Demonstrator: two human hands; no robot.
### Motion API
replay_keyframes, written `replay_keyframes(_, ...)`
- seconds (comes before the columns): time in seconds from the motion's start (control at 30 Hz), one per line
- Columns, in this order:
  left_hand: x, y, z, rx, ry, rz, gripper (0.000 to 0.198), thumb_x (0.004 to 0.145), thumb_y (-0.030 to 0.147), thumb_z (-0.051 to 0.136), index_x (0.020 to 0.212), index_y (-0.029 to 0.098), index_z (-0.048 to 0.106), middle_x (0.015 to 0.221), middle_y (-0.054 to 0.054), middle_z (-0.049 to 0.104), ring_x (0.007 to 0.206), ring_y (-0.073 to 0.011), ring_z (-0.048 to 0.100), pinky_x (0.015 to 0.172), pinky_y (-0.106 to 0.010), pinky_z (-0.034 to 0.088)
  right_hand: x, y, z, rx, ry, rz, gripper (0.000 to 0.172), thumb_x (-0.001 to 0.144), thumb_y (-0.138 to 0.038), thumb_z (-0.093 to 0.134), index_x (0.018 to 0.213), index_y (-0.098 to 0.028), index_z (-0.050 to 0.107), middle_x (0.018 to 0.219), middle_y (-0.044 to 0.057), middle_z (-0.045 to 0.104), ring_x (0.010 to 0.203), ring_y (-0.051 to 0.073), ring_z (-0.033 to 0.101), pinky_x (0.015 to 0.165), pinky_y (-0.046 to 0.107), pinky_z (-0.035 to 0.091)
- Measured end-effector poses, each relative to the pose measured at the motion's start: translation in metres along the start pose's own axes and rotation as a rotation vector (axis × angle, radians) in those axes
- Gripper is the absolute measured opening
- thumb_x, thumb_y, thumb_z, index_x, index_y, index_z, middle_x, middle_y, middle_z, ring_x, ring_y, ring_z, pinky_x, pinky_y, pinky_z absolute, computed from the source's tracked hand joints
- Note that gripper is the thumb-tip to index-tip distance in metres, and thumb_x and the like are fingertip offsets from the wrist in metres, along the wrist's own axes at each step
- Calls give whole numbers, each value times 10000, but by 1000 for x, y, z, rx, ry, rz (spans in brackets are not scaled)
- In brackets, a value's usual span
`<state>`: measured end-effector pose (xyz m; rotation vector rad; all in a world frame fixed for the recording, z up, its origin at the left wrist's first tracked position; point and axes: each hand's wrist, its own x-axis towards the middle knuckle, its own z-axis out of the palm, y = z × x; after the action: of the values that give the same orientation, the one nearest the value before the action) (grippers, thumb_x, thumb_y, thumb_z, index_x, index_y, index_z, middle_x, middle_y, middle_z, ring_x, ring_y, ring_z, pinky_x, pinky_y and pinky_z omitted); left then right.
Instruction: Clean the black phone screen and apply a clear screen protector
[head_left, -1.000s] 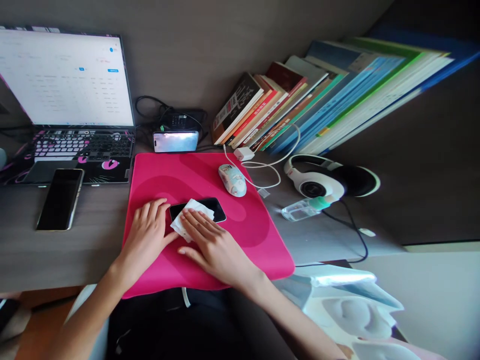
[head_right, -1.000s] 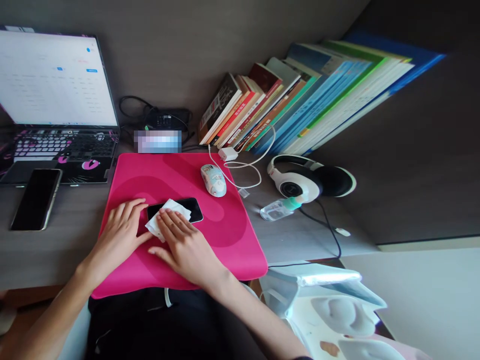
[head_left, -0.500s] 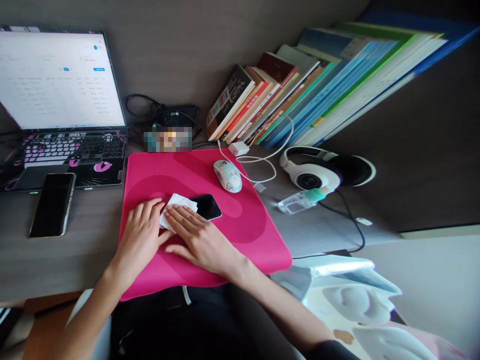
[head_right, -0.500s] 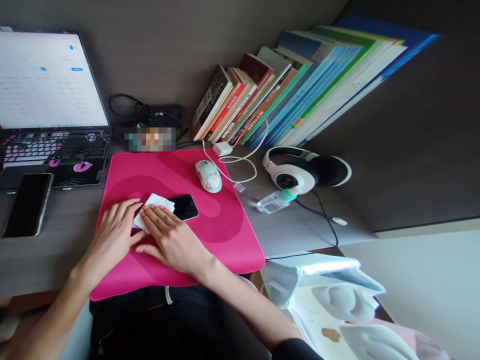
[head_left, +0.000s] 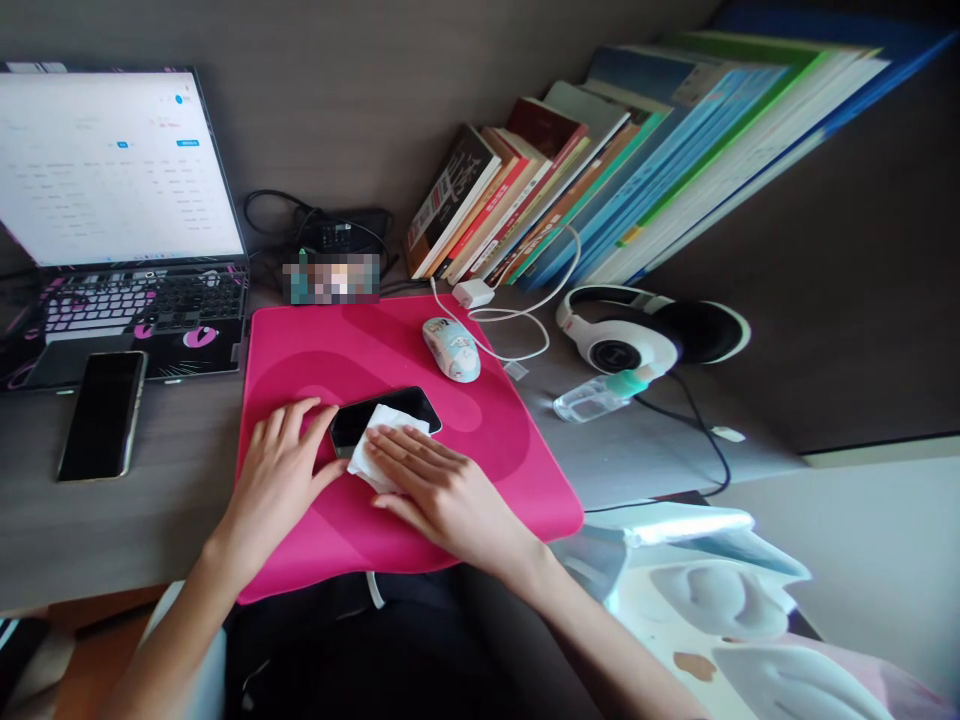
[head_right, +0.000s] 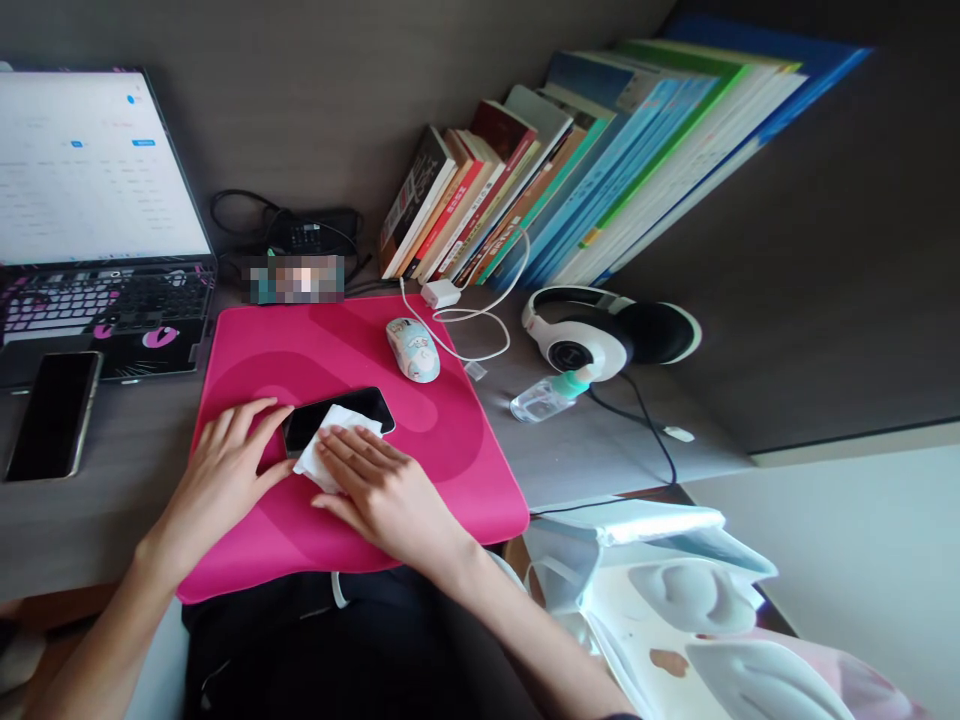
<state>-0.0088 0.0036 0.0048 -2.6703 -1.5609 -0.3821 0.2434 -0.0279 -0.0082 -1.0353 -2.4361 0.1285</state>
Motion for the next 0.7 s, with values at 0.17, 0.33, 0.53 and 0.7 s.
replay_keyframes(0.17, 0, 2, 0, 6, 21, -4, 601, 1020, 521, 667, 1512, 192, 564, 1500, -194, 607, 1302, -389, 608, 1075, -577, 532, -17, 10, -7, -76, 47, 94, 544, 1119, -357, 541, 1615, -141, 496, 1552, 156, 620, 1463, 298, 586, 1235, 524, 516)
replay_keyframes(0.33, 1, 3, 1, 8, 19, -2, 628, 1005, 532, 680, 1503, 165, 572, 1490, -189, 609, 1296, -378, 610, 1085, -554, 529, -20, 22, -4, -61, 68, 177, 541, 1117, -323, 539, 1642, -209, 471, 1587, 120, 593, 1484, 300, 561, 1242, 536, 511)
replay_keyframes(0.53, 0, 1, 2, 9, 19, 9, 643, 1021, 544, 642, 1520, 148, 553, 1484, -202, 605, 1304, -384, 603, 1078, -560, 529, 0, 37, 4, -32, 9, 222, 539, 1136, -366, 478, 1626, -141, 488, 1654, 148, 511, 1567, 284, 444, 1300, 513, 419)
replay_keyframes(0.7, 0, 2, 2, 14, 24, 5, 641, 1023, 556, 631, 1513, 148, 563, 1489, -205, 601, 1310, -386, 602, 1088, -562, 524, 6, 41, 5, 0, -21, 245, 657, 1121, -400, 522, 1715, -224, 303, 1709, 140, 423, 1603, 305, 369, 1309, 575, 380)
